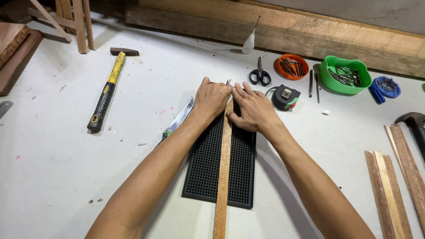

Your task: The recorder uses a knife to shave and shape small wooden strips on a workbench.

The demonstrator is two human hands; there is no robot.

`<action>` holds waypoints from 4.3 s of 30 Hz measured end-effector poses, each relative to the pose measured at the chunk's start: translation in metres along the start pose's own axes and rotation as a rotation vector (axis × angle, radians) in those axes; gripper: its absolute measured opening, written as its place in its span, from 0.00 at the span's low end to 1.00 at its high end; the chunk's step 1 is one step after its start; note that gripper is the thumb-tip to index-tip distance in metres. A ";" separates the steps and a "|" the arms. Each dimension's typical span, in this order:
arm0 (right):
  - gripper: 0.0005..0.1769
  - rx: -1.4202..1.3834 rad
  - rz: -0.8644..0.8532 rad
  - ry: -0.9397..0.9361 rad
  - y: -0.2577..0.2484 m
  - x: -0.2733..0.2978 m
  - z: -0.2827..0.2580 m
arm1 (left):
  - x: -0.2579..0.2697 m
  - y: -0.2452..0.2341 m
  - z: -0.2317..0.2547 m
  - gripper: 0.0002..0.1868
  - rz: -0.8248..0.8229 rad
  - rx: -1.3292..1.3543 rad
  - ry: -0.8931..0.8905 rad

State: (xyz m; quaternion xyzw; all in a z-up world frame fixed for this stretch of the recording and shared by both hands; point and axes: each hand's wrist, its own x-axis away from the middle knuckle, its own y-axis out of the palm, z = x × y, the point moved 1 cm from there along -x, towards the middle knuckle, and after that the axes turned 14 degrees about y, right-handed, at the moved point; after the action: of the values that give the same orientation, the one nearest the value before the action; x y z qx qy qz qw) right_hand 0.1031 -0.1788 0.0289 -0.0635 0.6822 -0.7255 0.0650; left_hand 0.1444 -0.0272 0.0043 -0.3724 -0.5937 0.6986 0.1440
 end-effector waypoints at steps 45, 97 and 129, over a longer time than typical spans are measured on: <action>0.42 -0.064 0.054 -0.054 0.023 -0.008 0.011 | -0.001 0.021 -0.006 0.16 0.043 0.016 0.014; 0.43 -0.016 0.011 -0.070 0.003 0.053 -0.008 | 0.047 -0.026 0.039 0.12 0.082 0.043 0.047; 0.40 0.060 0.027 -0.111 -0.004 0.169 -0.046 | 0.143 -0.063 0.110 0.11 0.086 0.011 0.102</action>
State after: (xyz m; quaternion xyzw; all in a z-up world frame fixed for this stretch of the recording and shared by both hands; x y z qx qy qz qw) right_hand -0.0718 -0.1645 0.0303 -0.0927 0.6564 -0.7399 0.1142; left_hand -0.0440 0.0011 0.0155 -0.4318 -0.5653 0.6875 0.1462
